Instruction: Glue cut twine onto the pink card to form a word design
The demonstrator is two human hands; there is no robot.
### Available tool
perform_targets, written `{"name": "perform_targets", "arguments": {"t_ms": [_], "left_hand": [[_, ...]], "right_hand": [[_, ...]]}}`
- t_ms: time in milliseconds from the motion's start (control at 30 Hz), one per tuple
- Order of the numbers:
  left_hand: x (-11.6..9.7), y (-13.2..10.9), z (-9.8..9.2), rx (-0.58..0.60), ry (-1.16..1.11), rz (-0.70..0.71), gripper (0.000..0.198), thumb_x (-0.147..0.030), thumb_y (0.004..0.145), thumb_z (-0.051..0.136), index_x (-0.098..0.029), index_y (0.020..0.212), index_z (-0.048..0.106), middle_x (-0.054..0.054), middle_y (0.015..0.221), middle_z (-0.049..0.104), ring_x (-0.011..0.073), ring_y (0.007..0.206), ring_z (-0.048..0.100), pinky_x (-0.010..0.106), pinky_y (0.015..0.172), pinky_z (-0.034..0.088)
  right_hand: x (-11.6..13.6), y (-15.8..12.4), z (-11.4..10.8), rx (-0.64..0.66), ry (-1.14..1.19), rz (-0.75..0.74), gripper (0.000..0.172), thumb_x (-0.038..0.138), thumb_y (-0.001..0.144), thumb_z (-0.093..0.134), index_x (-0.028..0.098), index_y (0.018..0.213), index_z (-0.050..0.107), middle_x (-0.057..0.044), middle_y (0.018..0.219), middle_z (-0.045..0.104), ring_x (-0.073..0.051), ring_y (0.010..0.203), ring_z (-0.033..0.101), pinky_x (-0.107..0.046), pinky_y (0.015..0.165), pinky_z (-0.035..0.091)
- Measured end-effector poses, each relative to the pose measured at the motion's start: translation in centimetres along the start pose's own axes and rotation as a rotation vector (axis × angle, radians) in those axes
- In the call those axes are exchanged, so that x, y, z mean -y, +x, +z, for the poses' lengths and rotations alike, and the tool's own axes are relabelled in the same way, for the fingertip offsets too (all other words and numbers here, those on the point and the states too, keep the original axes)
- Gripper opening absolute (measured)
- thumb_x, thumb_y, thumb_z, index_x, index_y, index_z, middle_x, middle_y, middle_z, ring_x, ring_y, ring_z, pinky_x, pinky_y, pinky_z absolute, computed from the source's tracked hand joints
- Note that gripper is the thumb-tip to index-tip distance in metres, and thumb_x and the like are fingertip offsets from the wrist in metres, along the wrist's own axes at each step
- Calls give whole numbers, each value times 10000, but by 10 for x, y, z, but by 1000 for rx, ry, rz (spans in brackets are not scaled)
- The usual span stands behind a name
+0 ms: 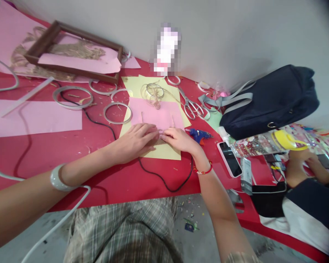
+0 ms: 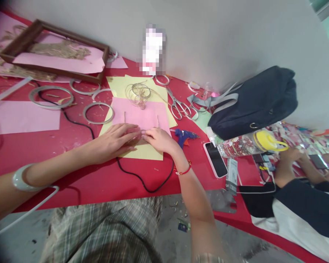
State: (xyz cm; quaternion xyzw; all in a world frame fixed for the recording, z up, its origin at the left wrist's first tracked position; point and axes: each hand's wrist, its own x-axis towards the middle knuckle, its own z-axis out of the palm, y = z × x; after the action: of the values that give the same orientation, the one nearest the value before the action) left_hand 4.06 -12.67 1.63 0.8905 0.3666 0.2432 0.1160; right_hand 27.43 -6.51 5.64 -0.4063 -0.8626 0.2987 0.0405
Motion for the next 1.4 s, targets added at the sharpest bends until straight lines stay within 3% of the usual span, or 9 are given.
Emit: {"name": "perform_targets", "arguments": {"t_ms": [200, 433, 567, 767, 1300, 1400], "left_hand": [[0, 0, 0, 3, -5, -16, 440, -376, 1056, 557, -128, 1419, 575, 247, 1436, 564, 383, 1306, 538, 579, 1102, 459], [-1, -1, 0, 9, 37, -8, 451, -384, 1073, 518, -103, 1423, 559, 252, 1420, 572, 384, 1289, 538, 559, 1085, 463], [-1, -1, 0, -1, 32, -14, 469, -377, 1063, 539, -117, 1453, 537, 246, 1421, 572, 381, 1290, 540, 555, 1087, 462], [-1, 0, 0, 11, 52, -15, 479, -404, 1060, 547, -123, 1448, 539, 236, 1419, 578, 381, 1284, 546, 551, 1090, 460], [-2, 0, 0, 19, 28, -32, 481, -402, 1052, 557, -145, 1458, 540, 229, 1436, 579, 378, 1291, 548, 540, 1076, 448], [-1, 1, -4, -30, 93, -75, 466, -454, 1061, 530, -163, 1423, 563, 211, 1439, 593, 377, 1295, 550, 550, 1090, 435]], "right_hand": [[4, -1, 1, -33, 11, -9, 215, 221, 1023, 599, 190, 831, 691, -36, 864, 685, -173, 823, 589, -300, 768, 406], [4, -4, -4, -68, 46, 103, 358, 391, 957, 679, 210, 693, 520, 46, 659, 489, -134, 663, 456, -285, 645, 319], [-1, -8, -6, -101, 122, 92, 296, 378, 961, 632, 208, 737, 539, 41, 680, 500, -138, 678, 453, -287, 657, 330], [-2, -15, -4, -286, 120, 23, 338, 359, 910, 711, 229, 723, 462, 32, 711, 498, -145, 692, 454, -290, 679, 357], [-6, -14, 2, -249, 28, 36, 388, 312, 912, 735, 232, 701, 419, 32, 728, 500, -146, 698, 456, -292, 685, 338], [-8, -15, 2, -281, 23, 44, 384, 326, 903, 748, 232, 711, 430, 35, 719, 496, -151, 707, 470, -294, 682, 333]]}}
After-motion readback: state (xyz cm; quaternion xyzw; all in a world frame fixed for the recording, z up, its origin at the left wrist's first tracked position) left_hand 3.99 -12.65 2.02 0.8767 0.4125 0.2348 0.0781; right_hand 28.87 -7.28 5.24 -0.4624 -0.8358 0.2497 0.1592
